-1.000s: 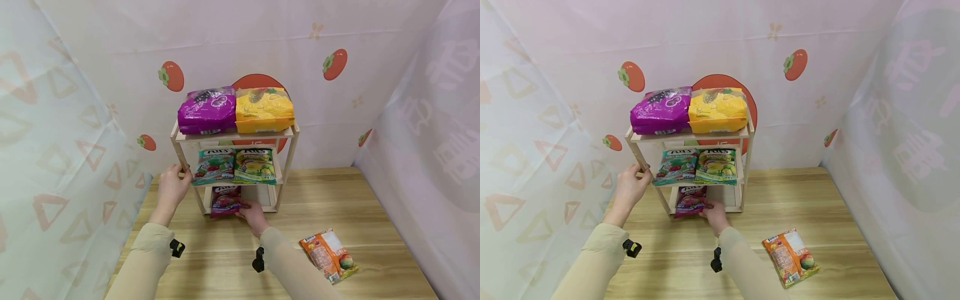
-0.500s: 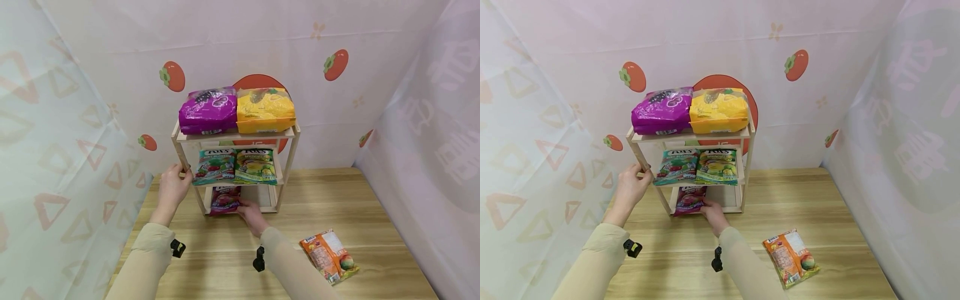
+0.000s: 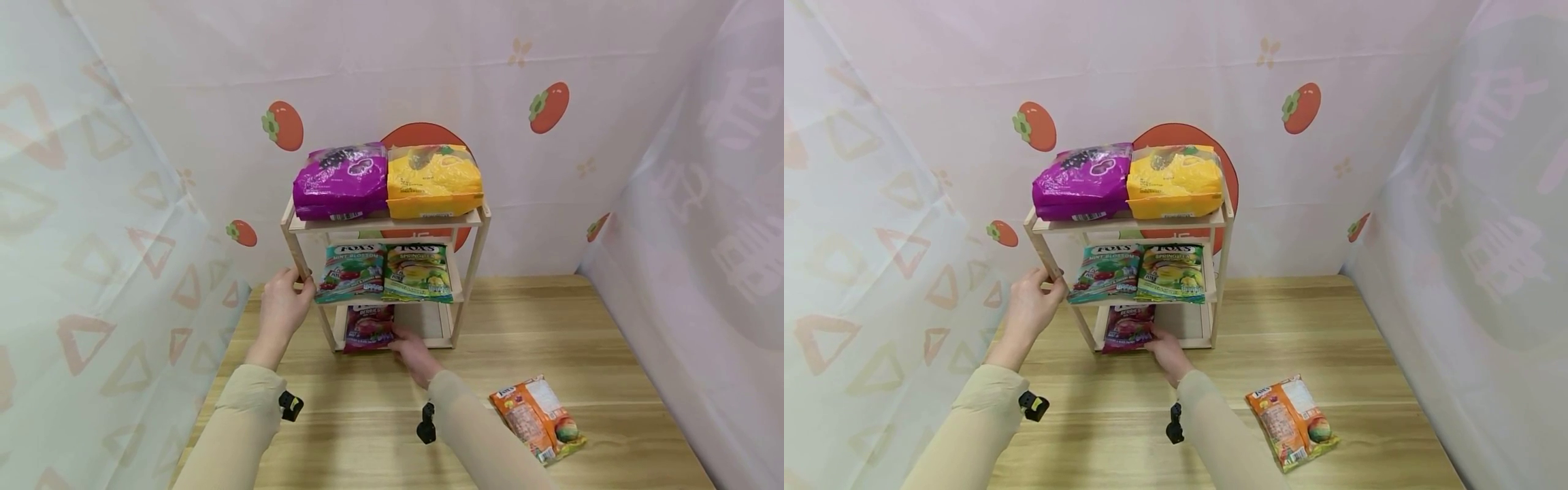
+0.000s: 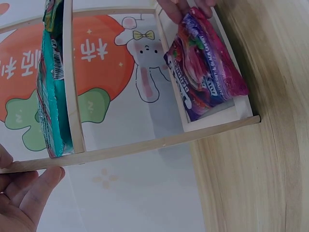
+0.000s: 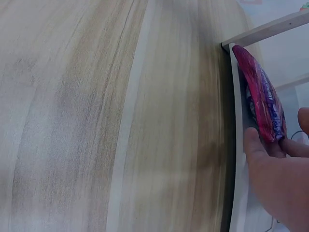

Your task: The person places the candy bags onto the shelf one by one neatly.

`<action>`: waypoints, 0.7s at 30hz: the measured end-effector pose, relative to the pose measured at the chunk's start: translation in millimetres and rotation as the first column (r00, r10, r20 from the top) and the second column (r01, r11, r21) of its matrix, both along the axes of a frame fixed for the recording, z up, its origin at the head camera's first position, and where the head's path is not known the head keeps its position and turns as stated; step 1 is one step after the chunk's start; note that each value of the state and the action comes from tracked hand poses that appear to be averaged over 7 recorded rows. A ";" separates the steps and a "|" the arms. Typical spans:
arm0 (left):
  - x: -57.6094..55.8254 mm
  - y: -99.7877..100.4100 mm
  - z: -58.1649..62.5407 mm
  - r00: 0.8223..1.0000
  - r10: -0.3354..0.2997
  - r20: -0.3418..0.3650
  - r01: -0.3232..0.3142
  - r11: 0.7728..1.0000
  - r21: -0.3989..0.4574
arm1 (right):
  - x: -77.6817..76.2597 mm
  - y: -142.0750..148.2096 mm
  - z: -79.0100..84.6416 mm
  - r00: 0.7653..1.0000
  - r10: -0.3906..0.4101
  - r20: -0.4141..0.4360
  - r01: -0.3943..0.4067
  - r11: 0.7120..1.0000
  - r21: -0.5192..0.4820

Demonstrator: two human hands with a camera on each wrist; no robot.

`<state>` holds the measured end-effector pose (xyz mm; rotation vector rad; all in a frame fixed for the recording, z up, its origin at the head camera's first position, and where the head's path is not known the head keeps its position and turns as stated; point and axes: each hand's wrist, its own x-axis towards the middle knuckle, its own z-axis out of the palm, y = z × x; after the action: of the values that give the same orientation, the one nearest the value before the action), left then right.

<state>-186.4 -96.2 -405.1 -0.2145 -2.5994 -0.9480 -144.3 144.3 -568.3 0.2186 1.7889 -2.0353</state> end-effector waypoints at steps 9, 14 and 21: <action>0.8 0.2 -0.4 0.999 0.009 0.033 -0.009 1.000 0.000 | 5.3 7.3 -6.6 1.000 0.031 0.004 -0.031 0.999 0.009; 0.1 0.3 -0.3 1.000 0.010 0.023 -0.010 1.000 -0.011 | 8.1 9.6 -8.0 0.999 0.041 -0.005 -0.041 0.999 0.007; -0.3 0.0 -0.6 1.000 0.002 0.013 -0.002 1.000 -0.002 | 10.9 14.3 -6.3 1.000 0.016 -0.001 -0.016 1.000 0.021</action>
<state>-186.8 -96.2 -405.7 -0.2066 -2.6122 -0.9486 -133.4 158.6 -574.6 0.2091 1.8072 -2.0074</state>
